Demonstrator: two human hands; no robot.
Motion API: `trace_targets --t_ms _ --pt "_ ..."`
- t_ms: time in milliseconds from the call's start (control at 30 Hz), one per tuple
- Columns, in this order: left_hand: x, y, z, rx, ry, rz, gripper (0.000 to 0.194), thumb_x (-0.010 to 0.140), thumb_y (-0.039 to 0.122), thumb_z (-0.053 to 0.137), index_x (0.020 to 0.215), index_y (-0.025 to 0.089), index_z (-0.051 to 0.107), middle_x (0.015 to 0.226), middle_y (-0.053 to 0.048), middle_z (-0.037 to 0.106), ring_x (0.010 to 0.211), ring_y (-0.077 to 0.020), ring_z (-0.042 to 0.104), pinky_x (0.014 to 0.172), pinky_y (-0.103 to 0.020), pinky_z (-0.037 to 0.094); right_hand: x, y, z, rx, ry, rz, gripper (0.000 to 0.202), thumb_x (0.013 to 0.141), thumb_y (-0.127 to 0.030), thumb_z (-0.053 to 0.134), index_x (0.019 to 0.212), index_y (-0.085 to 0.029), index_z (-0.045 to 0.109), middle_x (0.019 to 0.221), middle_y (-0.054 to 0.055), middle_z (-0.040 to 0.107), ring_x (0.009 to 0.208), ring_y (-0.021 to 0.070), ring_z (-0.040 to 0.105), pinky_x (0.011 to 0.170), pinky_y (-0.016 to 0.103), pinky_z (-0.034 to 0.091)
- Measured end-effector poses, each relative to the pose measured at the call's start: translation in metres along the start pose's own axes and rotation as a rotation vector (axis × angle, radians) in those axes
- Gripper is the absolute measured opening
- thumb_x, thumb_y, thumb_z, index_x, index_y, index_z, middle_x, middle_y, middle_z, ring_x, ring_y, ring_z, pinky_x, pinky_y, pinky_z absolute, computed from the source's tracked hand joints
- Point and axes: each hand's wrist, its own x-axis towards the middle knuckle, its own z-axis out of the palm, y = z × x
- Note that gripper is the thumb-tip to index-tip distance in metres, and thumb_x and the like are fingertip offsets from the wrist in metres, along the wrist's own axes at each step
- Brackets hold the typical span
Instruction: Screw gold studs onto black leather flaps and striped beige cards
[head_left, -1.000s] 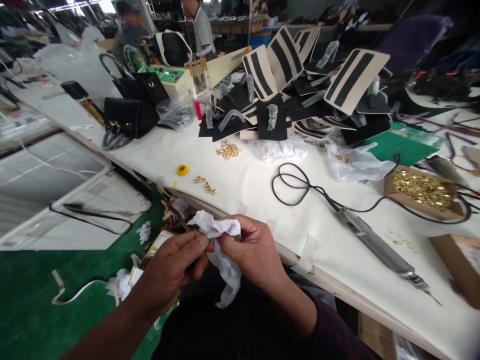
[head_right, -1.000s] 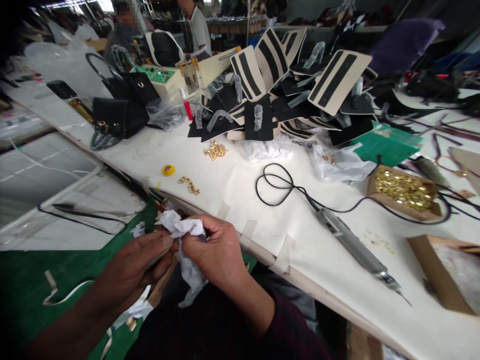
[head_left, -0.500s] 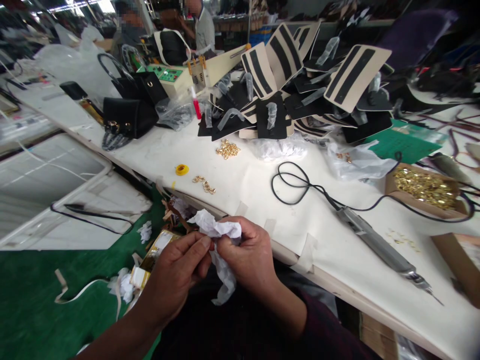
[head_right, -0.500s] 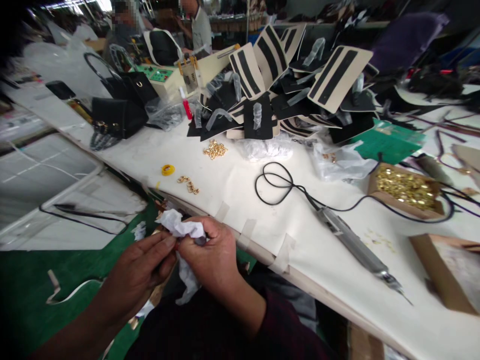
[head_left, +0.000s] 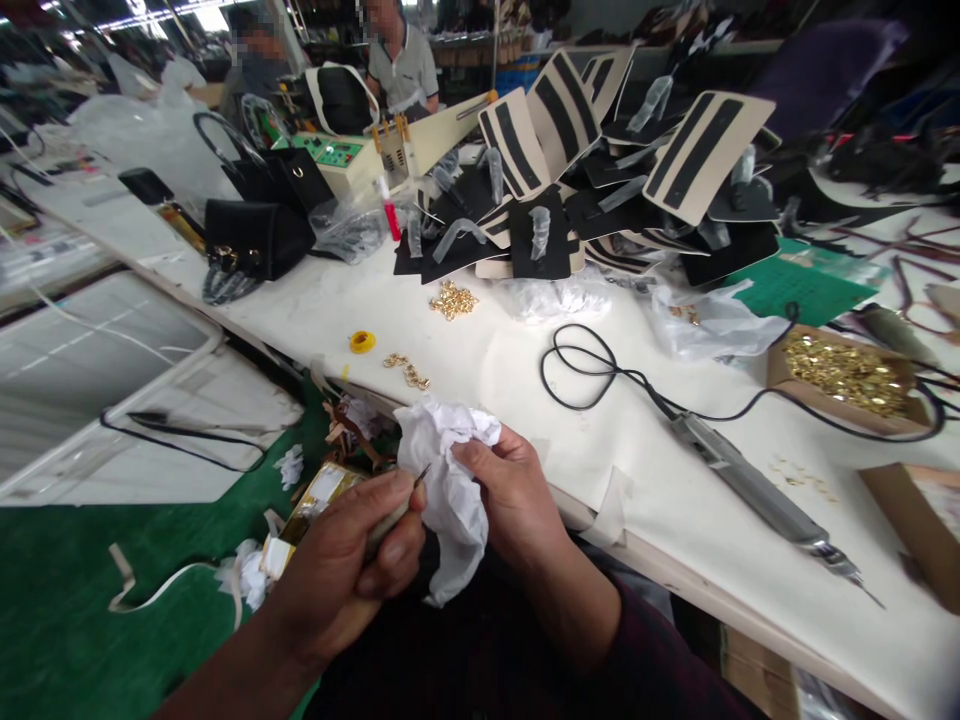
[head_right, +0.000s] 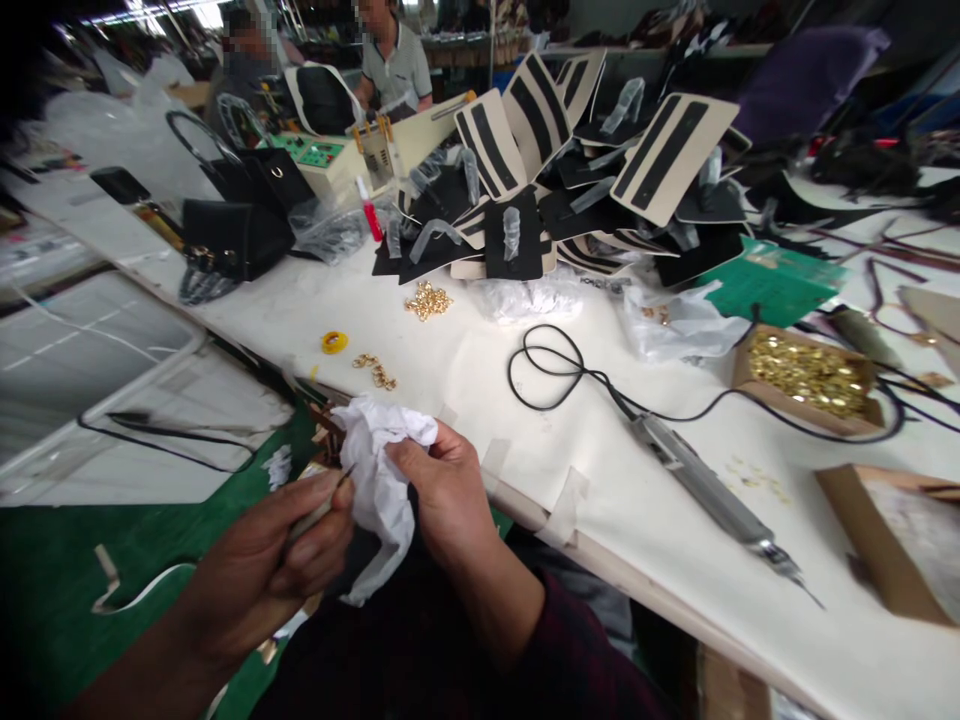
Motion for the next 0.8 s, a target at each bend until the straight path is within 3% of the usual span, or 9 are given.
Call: trace_targets --t_ms 167,267,367,433,533,633,733,800 --pt "0.002 0.003 -0.001 -0.089 -0.031 -0.021 0.025 0.085 0.039 0.074 0.079 0.016 0.067 0.045 0.009 0.039 0.036 -0.0014 0.021 0.037 -0.015 0.022 0.004 0.004 -0.004 -0.037 -0.047 -0.063 0.021 0.080 -0.031 0.080 0.095 -0.019 0.074 0.086 0.001 0.074 0.078 0.0161 0.064 0.080 0.029 0.051" --pt "0.004 0.001 -0.007 -0.072 -0.020 0.040 0.026 0.089 0.041 0.070 0.080 0.017 0.068 0.050 0.006 0.045 0.042 -0.0052 0.035 0.042 -0.017 0.033 0.005 0.003 -0.005 -0.117 0.001 -0.109 0.026 0.080 -0.033 0.080 0.100 -0.020 0.070 0.086 -0.001 0.072 0.076 0.0149 0.062 0.075 0.026 0.050" --pt "0.007 -0.006 -0.017 0.013 0.086 0.186 0.026 0.089 0.041 0.071 0.080 0.017 0.068 0.082 -0.002 0.066 0.067 -0.0114 0.057 0.059 -0.022 0.049 0.005 0.002 -0.004 -0.190 0.022 -0.089 0.027 0.079 -0.037 0.081 0.095 -0.019 0.068 0.079 -0.002 0.069 0.069 0.0136 0.059 0.068 0.025 0.048" --pt "0.007 -0.015 -0.024 0.044 0.174 0.269 0.023 0.086 0.039 0.076 0.080 0.017 0.070 0.102 -0.005 0.070 0.087 -0.0164 0.064 0.076 -0.026 0.054 0.003 0.004 -0.003 -0.235 0.000 -0.036 0.028 0.079 -0.040 0.080 0.092 -0.018 0.069 0.079 0.000 0.070 0.068 0.0145 0.059 0.068 0.026 0.048" --pt "0.007 -0.031 -0.034 0.025 0.168 0.301 0.023 0.085 0.039 0.077 0.079 0.017 0.071 0.103 -0.005 0.071 0.096 -0.0195 0.065 0.090 -0.030 0.052 0.004 0.015 -0.003 -0.335 -0.066 0.039 0.030 0.080 -0.041 0.078 0.097 -0.017 0.072 0.083 0.002 0.070 0.074 0.0174 0.060 0.071 0.029 0.049" --pt "0.007 -0.044 -0.042 -0.064 0.132 0.231 0.027 0.084 0.043 0.078 0.081 0.017 0.071 0.089 -0.003 0.071 0.081 -0.0160 0.064 0.080 -0.027 0.052 0.008 0.033 -0.003 -0.614 -0.100 -0.029 0.020 0.080 -0.036 0.076 0.083 -0.017 0.073 0.079 0.001 0.064 0.077 0.0178 0.057 0.070 0.028 0.045" --pt "0.011 -0.049 -0.053 -0.184 0.189 0.174 0.030 0.079 0.043 0.083 0.083 0.016 0.071 0.073 0.000 0.068 0.063 -0.0132 0.060 0.064 -0.024 0.047 0.012 0.047 -0.001 -0.886 -0.141 -0.145 0.019 0.082 -0.030 0.071 0.068 -0.018 0.070 0.070 -0.001 0.057 0.071 0.0164 0.051 0.067 0.028 0.042" --pt "0.016 -0.051 -0.064 -0.233 0.232 0.174 0.031 0.075 0.041 0.086 0.083 0.015 0.071 0.071 -0.001 0.068 0.059 -0.0127 0.060 0.059 -0.024 0.045 0.013 0.053 0.001 -0.960 -0.238 -0.159 0.020 0.087 -0.027 0.064 0.070 -0.019 0.071 0.072 0.000 0.058 0.071 0.0163 0.052 0.067 0.027 0.042"
